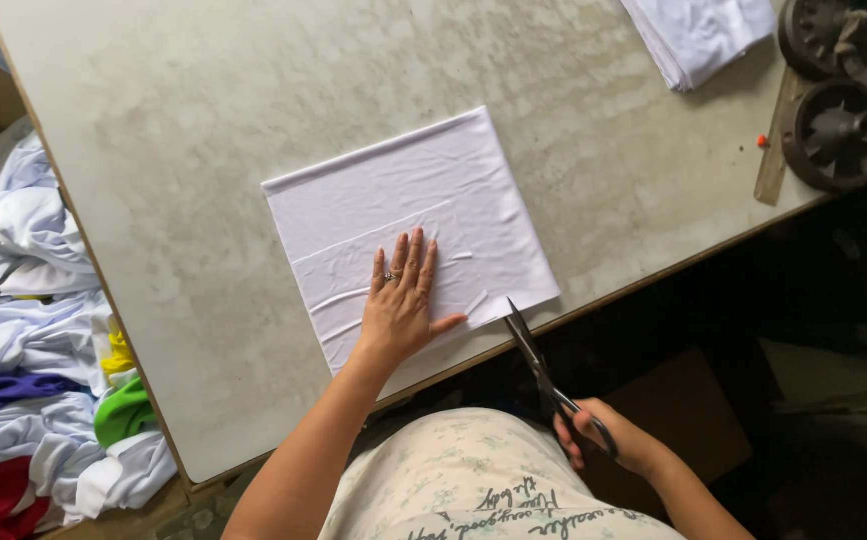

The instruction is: Folding and cutting small pieces of white fabric with scissors on a work table

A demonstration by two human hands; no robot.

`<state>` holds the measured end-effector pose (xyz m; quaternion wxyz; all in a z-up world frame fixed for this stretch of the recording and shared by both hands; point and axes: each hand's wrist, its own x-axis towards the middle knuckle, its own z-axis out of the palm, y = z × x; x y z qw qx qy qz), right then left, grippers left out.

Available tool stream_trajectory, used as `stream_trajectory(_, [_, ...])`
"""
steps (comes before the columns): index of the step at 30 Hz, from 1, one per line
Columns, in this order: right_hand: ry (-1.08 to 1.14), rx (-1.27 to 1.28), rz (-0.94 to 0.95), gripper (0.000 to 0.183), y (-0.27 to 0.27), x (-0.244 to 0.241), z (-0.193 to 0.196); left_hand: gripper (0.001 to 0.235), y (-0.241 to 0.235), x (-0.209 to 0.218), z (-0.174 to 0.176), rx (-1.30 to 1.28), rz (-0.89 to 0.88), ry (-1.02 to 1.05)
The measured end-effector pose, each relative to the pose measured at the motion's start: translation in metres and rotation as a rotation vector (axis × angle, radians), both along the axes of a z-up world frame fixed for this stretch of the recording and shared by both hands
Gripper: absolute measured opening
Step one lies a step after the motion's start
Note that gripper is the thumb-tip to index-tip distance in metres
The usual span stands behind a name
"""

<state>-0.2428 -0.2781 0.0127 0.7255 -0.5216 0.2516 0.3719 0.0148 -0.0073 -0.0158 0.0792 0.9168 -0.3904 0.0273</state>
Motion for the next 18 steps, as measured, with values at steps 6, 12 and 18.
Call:
stream_trajectory(6, [-0.123,-0.191,0.036,0.073,0.033,0.015,-0.020,0.117,0.001,-0.001,0.002,-0.021,0.000,0.018])
stream_trajectory(12, [-0.152,-0.313,0.010,0.033,0.052,0.024,-0.014,0.117,0.002,-0.001,0.004,-0.053,0.004,0.014])
stream_trajectory(18, [-0.191,-0.366,0.056,0.045,0.045,0.016,-0.023,0.117,0.000,-0.001,0.002,-0.036,0.011,0.049])
